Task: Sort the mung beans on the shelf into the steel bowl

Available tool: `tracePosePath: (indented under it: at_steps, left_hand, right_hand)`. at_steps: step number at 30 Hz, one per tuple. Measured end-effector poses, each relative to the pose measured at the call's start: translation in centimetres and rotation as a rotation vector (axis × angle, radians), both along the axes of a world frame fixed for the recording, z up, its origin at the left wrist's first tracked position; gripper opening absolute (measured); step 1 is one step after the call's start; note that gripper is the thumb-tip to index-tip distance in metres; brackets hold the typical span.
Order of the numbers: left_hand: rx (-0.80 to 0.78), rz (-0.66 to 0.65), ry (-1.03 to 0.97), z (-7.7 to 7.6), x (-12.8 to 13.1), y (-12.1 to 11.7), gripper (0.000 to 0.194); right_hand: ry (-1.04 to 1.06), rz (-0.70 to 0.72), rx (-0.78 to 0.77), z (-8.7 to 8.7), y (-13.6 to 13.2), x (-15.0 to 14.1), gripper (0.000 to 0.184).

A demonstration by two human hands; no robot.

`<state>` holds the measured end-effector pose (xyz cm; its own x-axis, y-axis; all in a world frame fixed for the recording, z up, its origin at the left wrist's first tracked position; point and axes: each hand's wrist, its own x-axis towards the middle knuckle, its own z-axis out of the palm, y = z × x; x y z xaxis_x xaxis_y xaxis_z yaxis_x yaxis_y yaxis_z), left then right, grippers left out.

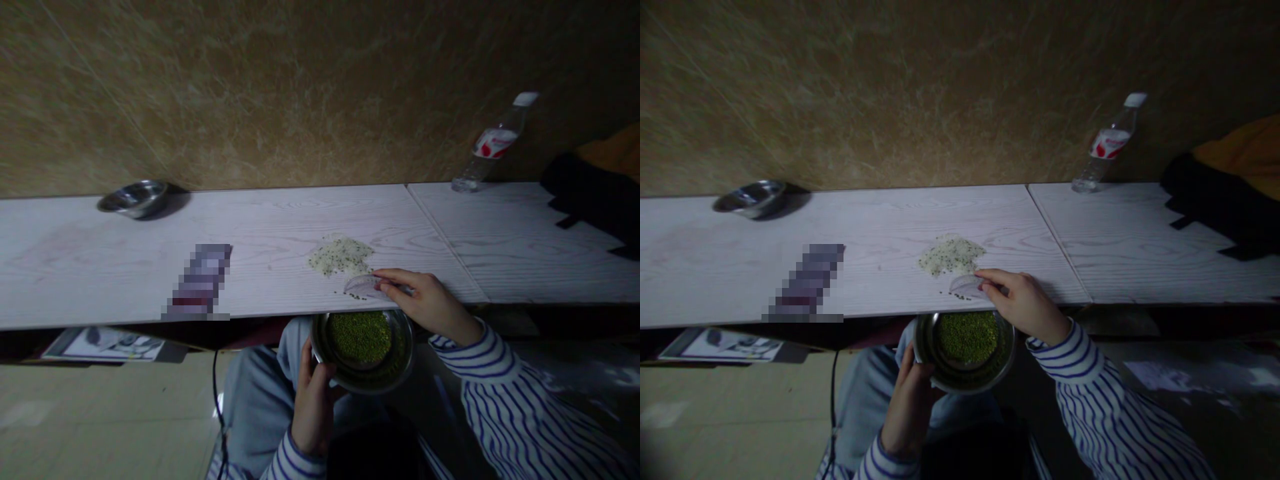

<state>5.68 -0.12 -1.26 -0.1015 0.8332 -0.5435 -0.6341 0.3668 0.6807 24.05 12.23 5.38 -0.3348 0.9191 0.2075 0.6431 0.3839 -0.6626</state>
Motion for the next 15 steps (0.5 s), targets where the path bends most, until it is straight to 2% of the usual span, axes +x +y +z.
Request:
tracePosePath:
  at_steps: [7,15]
  left_hand:
    - [-0.017,0.019,0.016,0.3,0.0,0.1,0.056]
    - [-0.016,0.023,0.022,0.4,0.1,0.1,0.059]
  right_hand:
    - [0.032,-0.014,0.028,-0.1,0.4,-0.3,0.029]
    - [-0.014,-0.024,0.014,0.7,-0.4,1.3,0.027]
